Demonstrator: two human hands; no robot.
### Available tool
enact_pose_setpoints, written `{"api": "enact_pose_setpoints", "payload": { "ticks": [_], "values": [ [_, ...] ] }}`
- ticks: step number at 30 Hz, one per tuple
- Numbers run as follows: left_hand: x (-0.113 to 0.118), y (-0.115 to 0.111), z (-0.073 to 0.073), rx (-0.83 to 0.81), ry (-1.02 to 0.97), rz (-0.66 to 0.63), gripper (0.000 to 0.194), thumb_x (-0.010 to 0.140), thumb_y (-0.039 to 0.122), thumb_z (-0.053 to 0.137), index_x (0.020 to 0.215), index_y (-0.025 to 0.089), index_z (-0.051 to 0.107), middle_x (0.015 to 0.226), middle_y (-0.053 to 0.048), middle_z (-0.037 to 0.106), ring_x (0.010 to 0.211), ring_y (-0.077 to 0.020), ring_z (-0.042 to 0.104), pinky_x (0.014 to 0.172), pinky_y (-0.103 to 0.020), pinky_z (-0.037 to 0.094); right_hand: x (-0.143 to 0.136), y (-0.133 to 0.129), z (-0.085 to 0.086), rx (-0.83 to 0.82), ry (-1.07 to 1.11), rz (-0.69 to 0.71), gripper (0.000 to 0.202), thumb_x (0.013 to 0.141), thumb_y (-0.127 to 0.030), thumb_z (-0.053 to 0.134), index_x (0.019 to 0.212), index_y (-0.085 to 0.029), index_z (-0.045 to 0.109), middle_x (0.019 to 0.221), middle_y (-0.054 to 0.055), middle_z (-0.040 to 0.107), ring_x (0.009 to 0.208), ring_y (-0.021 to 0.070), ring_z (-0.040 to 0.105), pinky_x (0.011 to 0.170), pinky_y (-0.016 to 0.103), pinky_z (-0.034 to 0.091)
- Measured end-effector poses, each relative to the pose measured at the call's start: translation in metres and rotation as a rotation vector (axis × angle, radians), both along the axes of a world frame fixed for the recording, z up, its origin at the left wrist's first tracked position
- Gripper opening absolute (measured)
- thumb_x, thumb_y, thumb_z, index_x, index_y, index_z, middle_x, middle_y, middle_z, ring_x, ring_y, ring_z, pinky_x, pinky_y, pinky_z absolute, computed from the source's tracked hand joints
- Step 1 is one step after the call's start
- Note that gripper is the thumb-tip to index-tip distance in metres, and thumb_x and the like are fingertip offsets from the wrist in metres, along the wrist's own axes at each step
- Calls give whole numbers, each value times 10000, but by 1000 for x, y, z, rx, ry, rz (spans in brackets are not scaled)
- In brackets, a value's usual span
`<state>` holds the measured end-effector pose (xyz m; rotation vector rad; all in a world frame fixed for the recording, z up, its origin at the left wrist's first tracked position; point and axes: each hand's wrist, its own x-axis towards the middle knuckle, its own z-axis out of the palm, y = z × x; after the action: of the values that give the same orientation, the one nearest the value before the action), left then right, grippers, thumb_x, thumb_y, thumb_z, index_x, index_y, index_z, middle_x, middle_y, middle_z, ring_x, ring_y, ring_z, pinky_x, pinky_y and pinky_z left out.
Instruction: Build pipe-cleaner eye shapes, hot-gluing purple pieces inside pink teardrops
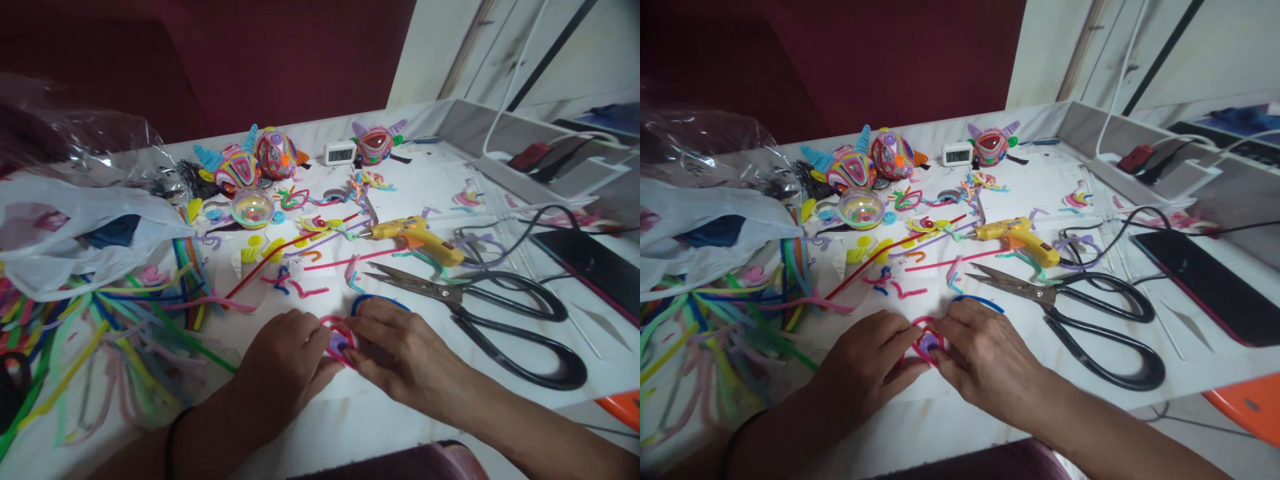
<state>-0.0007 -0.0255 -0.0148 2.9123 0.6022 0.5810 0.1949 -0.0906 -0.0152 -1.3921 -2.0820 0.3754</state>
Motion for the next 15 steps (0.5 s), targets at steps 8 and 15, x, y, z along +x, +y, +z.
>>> {"api": "enact_pose_setpoints", "payload": {
  "ticks": [8,15],
  "values": [
    [1,-1,-2,-12,-12,14,286,730,260,786,902,113,610,819,-78,616,731,-255,589,611,-416,549,-3,2,-2,-71,-27,7,172,897,-206,522,984,-156,662,831,71,608,779,195,587,693,322,499],
    [4,-3,-1,-16,5,94,364,675,322,828,887,117,614,815,-88,632,750,-277,606,636,-447,562,1,3,2,-93,27,-3,134,890,-204,539,930,-154,656,803,64,608,745,182,588,663,300,496]
  ]
}}
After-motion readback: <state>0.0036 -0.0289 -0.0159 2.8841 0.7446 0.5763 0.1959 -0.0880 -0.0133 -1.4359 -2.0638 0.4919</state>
